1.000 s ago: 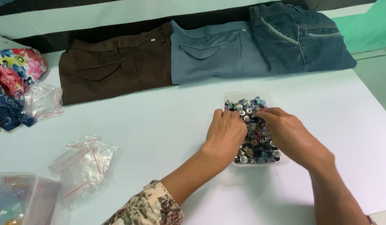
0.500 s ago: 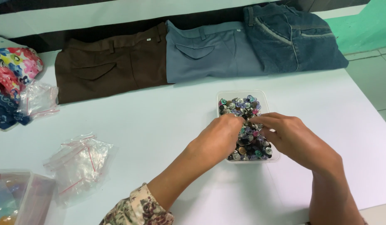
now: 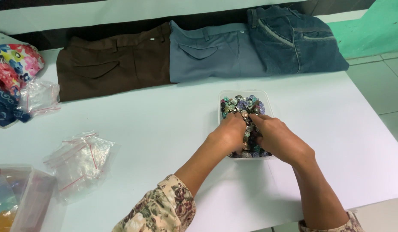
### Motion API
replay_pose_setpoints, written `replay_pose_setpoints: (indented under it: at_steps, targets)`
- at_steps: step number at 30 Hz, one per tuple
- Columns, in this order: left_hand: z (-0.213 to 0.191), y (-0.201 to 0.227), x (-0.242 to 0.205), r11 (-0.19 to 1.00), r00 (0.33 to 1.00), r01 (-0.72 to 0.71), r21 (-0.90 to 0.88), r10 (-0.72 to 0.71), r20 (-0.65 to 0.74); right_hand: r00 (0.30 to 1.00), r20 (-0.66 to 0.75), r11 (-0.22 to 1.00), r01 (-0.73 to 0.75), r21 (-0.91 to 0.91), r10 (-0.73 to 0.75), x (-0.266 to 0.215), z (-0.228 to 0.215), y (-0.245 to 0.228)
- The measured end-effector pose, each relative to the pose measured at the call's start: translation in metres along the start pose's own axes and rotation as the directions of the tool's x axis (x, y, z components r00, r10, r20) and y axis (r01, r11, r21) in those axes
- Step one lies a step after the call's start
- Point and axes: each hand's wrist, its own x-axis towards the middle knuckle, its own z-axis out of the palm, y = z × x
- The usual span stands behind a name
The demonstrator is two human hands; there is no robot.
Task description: The person picks up several small orange buttons and black buttons from a container and places them into small plastic bags.
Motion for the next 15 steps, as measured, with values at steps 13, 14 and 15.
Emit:
replay_pose_setpoints:
  at_steps: [13, 14, 15]
  targets:
    - [-0.018, 0.007, -0.063, 0.979, 0.999, -0.051, -0.196, 0.053, 0.006, 0.998, -0.028, 0.98, -0.044, 0.193, 0.05, -0.019, 0.017, -0.003]
    - [-0.017, 0.009, -0.068, 0.98, 0.999, -0.045, -0.195, 0.047, 0.003, 0.998, -0.044, 0.983, -0.043, 0.181, 0.052, -0.021, 0.021, -0.001]
    - [-0.015, 0.011, -0.074, 0.98, 0.999, -0.04, -0.193, 0.041, 0.0, 0.997, -0.06, 0.985, -0.042, 0.169, 0.053, -0.023, 0.026, 0.0]
